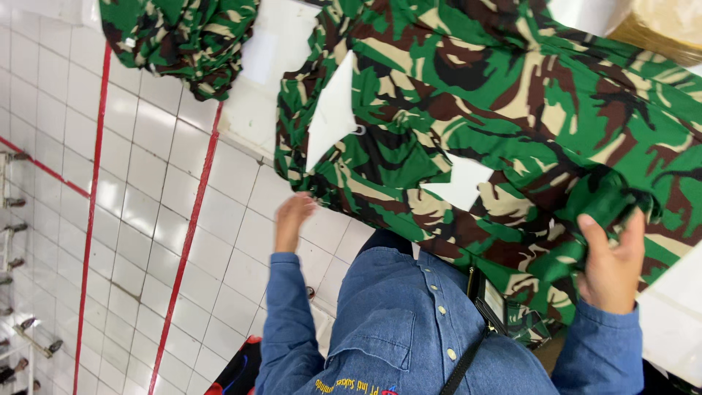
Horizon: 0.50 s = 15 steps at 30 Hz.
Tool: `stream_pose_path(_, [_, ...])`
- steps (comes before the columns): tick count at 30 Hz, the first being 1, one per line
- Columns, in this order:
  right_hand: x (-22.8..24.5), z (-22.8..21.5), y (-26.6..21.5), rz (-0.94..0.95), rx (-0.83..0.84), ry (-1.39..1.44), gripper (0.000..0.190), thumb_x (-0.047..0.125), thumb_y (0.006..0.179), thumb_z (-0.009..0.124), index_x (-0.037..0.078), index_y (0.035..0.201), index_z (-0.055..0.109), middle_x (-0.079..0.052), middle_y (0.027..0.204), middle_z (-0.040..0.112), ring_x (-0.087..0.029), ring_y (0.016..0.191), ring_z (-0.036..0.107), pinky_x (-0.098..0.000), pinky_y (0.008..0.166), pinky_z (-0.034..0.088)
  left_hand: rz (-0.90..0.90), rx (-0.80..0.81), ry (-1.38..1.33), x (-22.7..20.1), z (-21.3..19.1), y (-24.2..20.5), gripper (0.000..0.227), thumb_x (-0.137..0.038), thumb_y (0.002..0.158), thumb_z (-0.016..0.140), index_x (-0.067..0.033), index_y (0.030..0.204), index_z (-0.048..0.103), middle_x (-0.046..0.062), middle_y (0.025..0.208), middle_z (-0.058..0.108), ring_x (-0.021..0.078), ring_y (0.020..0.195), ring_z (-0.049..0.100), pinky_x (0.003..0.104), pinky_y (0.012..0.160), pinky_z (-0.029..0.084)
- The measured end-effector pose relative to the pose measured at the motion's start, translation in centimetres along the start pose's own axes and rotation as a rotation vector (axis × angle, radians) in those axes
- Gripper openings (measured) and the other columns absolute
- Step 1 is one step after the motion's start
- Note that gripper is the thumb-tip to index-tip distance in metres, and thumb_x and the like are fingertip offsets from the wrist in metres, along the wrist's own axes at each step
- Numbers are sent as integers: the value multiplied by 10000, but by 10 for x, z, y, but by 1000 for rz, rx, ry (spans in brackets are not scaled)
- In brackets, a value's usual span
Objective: The person folds camouflage shirts, places a white paper insert inside the collar area, and slides the folded garments into plastic packaging.
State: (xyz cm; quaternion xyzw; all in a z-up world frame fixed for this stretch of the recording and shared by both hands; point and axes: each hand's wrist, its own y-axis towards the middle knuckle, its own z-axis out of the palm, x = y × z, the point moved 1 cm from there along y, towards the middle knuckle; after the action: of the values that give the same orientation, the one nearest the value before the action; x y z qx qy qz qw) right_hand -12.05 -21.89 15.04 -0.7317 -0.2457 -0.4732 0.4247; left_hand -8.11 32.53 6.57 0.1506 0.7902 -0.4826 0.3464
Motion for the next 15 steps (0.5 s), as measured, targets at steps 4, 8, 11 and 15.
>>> stream_pose_path(4, [68, 205, 15, -486, 374, -283, 628, 160, 990, 705, -40, 1504, 405, -244, 1524, 452, -349, 1432, 422, -446, 1216, 318, -75, 214, -53, 27, 56, 0, 317, -323, 851, 815, -53, 976, 708, 131, 872, 746, 215, 812, 762, 281, 801, 642])
stream_pose_path(8, [23, 367, 30, -308, 622, -466, 838, 226, 949, 674, 114, 1629, 197, -156, 1025, 680, -264, 612, 628, -450, 601, 495, -68, 60, -1, 21, 68, -10, 348, -354, 860, 808, -31, 915, 691, 121, 799, 736, 171, 715, 743, 263, 697, 632])
stream_pose_path(11, [9, 368, 49, -262, 807, -665, 811, 204, 983, 662, 107, 1655, 219, -134, 1056, 584, -288, 757, 629, -484, 741, 535, -35, -1, -26, 10, 74, -21, 340, -356, 869, 790, -44, 947, 680, 97, 841, 744, 173, 791, 767, 254, 769, 640])
stream_pose_path(15, [8, 285, 103, -748, 279, -919, 380, 354, 1076, 583, 61, 1285, 705, -182, 1159, 697, -378, 1030, 594, -527, 876, 472, -81, -16, -87, 16, 92, -26, 734, -342, 738, 861, -36, 1343, 578, 117, 1140, 725, 154, 1042, 693, 254, 978, 577])
